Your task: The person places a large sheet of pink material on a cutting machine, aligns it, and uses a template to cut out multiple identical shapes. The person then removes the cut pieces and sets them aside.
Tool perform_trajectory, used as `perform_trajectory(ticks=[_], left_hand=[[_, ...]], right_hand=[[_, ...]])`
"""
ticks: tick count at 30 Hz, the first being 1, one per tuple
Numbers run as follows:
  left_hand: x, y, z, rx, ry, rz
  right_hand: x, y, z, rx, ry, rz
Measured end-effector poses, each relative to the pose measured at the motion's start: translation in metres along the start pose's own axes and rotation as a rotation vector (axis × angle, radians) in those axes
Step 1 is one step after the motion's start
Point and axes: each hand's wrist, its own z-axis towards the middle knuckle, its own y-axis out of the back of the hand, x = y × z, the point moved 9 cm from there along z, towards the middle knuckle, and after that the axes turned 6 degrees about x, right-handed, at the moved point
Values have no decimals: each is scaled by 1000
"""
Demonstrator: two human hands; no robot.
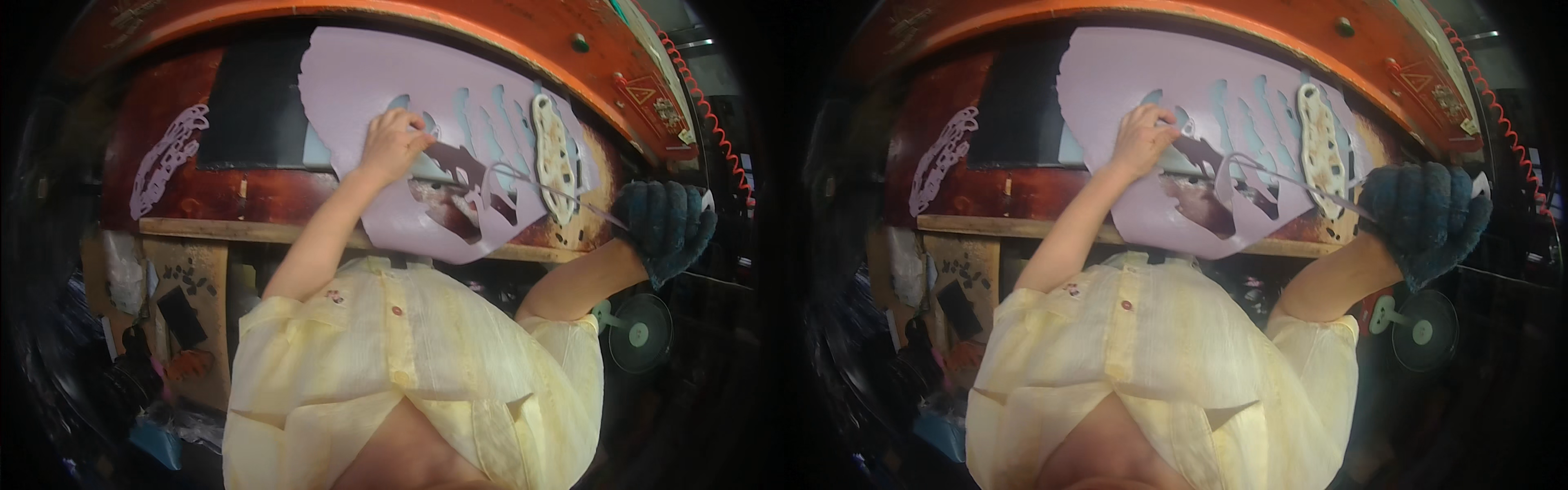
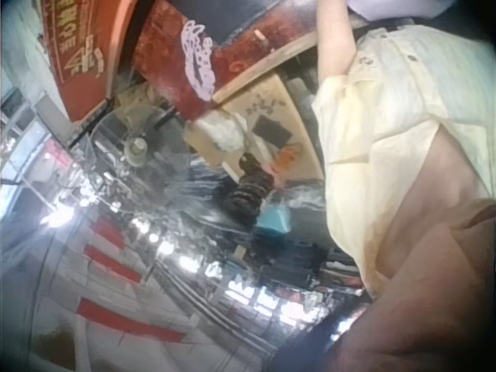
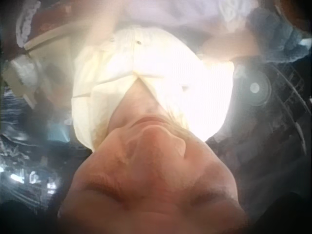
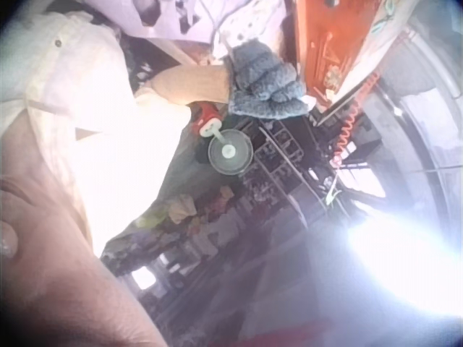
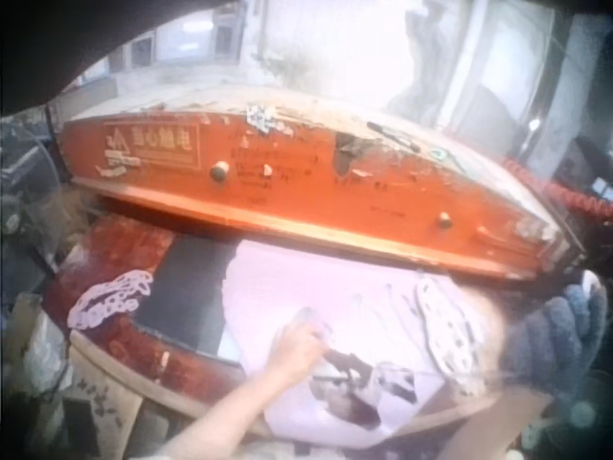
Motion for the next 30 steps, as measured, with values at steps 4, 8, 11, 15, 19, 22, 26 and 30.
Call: perform_trajectory(ticks=[4, 8, 11, 15, 19, 22, 26, 30], left_hand=[[-21, 19, -2, -60, -87, 51], [-66, 42, -6, -271, -174, 245], [-102, 1, 2, 110, -354, 93], [-103, -29, 19, 300, -223, -153], [-74, -15, 37, 175, 32, -90], [-58, -24, 44, 364, 218, -247], [-59, -43, 46, 601, 314, -325], [-83, -34, 53, 433, 13, -74]], right_hand=[[-14, 24, 8, 0, -9, 150], [-74, 48, 5, -62, -298, 437], [-84, 61, -7, -66, -287, 496], [-75, 112, -32, -327, -236, -49], [-79, 149, -69, -605, -344, -852], [-118, 142, -90, -511, -536, -914], [-118, 123, -75, -442, -442, -1136], [-164, 113, -53, 79, -678, -1614]])
